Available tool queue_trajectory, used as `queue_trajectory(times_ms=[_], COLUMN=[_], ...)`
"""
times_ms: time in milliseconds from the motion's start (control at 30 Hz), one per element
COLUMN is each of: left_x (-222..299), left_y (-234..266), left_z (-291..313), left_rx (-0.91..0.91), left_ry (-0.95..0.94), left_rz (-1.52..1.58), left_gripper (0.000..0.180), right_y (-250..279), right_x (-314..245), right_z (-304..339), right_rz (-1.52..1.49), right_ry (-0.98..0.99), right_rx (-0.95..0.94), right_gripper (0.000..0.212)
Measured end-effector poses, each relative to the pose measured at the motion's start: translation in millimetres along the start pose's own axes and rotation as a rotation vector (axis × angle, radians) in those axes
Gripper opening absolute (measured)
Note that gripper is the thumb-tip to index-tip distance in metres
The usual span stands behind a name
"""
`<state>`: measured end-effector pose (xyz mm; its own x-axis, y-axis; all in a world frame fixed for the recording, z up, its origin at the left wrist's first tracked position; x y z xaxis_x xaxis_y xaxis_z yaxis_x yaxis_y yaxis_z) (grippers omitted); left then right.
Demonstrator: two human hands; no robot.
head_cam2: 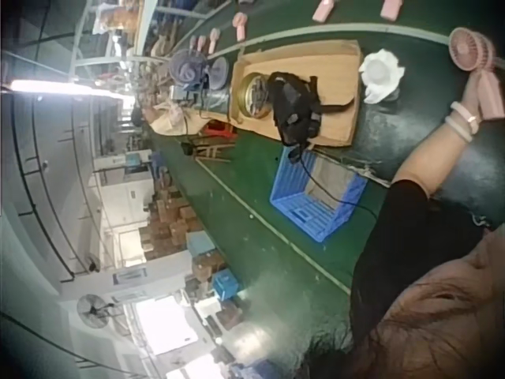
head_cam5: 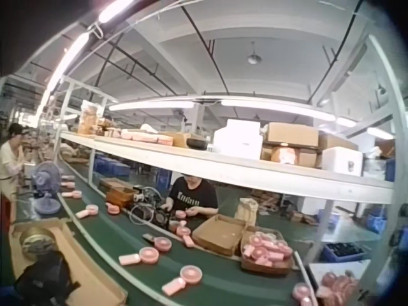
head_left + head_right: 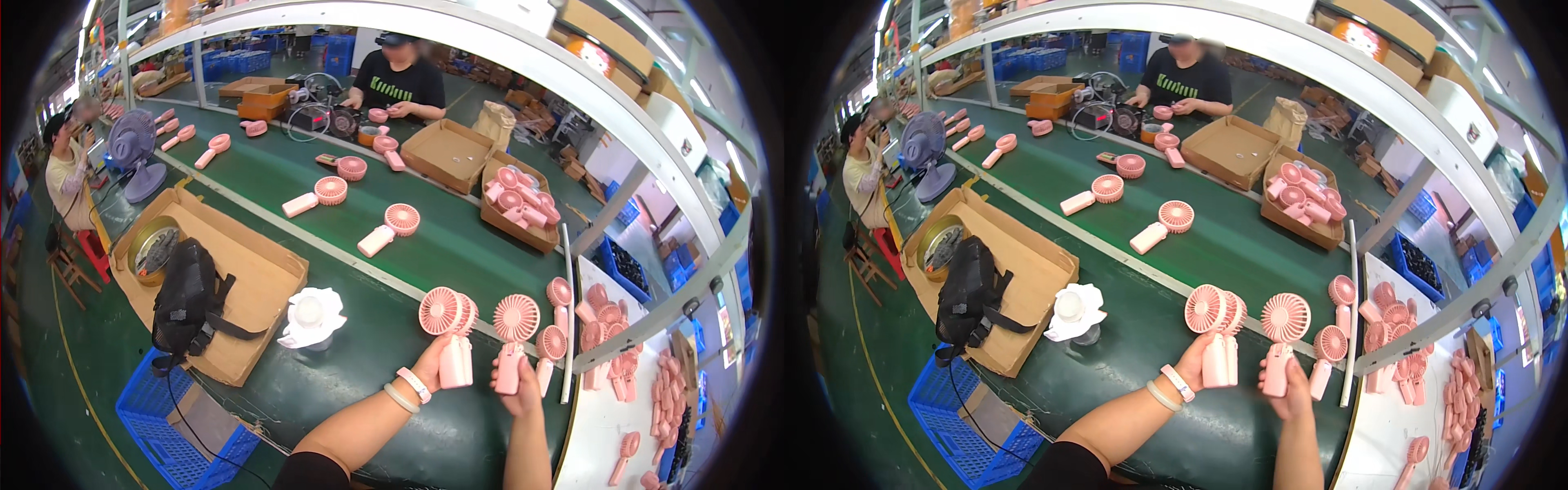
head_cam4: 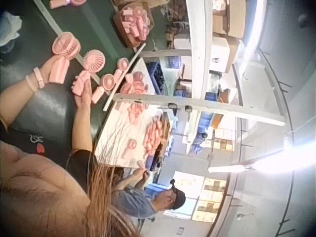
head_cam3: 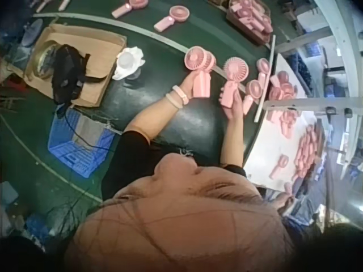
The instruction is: The person tests portable mini fans from a conveyor belt by picking them up, unfolding them, pressing the power buttons to turn them on, and grouping them in hand.
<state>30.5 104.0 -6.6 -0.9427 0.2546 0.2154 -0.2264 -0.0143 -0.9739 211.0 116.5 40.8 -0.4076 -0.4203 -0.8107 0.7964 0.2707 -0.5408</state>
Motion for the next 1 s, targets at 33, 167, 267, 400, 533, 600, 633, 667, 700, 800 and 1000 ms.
queue_trajectory(times_ms=[33, 167, 267, 400, 533, 600, 633, 667, 700, 800, 1000], left_x=[1, 2, -1, 5, -1, -11, -14, -16, -15, -15, -13], left_y=[0, 2, 2, 4, 9, 8, -2, -4, -4, 0, 2], left_z=[2, 2, -3, 2, 12, 24, 38, 43, 45, 43, 41], left_rx=[-0.008, -0.023, 0.027, 0.004, 0.111, 0.103, 0.103, 0.113, 0.082, 0.051, 0.083], left_ry=[0.007, 0.019, -0.001, 0.059, 0.019, 0.041, 0.066, 0.052, 0.057, 0.114, 0.117], left_rz=[-0.003, -0.044, -0.08, -0.2, -0.28, -0.263, -0.239, -0.244, -0.268, -0.309, -0.339], left_gripper=[0.03, 0.035, 0.036, 0.041, 0.043, 0.045, 0.047, 0.049, 0.05, 0.053, 0.056], right_y=[-3, -3, -1, -23, -24, -17, -14, -13, -15, -15, -3], right_x=[7, 23, 18, 12, 12, 13, 14, 15, 19, 28, 44], right_z=[9, 23, 25, 24, 26, 28, 29, 30, 31, 21, 14], right_rz=[-0.165, -0.555, -0.607, -0.581, -0.608, -0.604, -0.615, -0.606, -0.597, -0.669, -0.615], right_ry=[-0.049, -0.077, -0.059, -0.039, -0.039, -0.041, -0.033, -0.04, -0.054, -0.067, -0.136], right_rx=[-0.075, -0.251, -0.289, -0.336, -0.37, -0.397, -0.386, -0.403, -0.425, -0.497, -0.478], right_gripper=[0.047, 0.048, 0.048, 0.049, 0.05, 0.051, 0.051, 0.051, 0.052, 0.053, 0.055])
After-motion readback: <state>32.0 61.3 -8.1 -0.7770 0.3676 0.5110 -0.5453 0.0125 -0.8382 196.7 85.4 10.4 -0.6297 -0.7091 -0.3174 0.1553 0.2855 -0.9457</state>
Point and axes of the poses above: each hand's wrist, its own z-axis away from the middle knuckle, its own y-axis out of the back of the hand, x = y × z, the point moved 3 cm from there along -z, towards the middle knuckle, and after that the axes turned 2 degrees about -x, right-handed, at the moved point
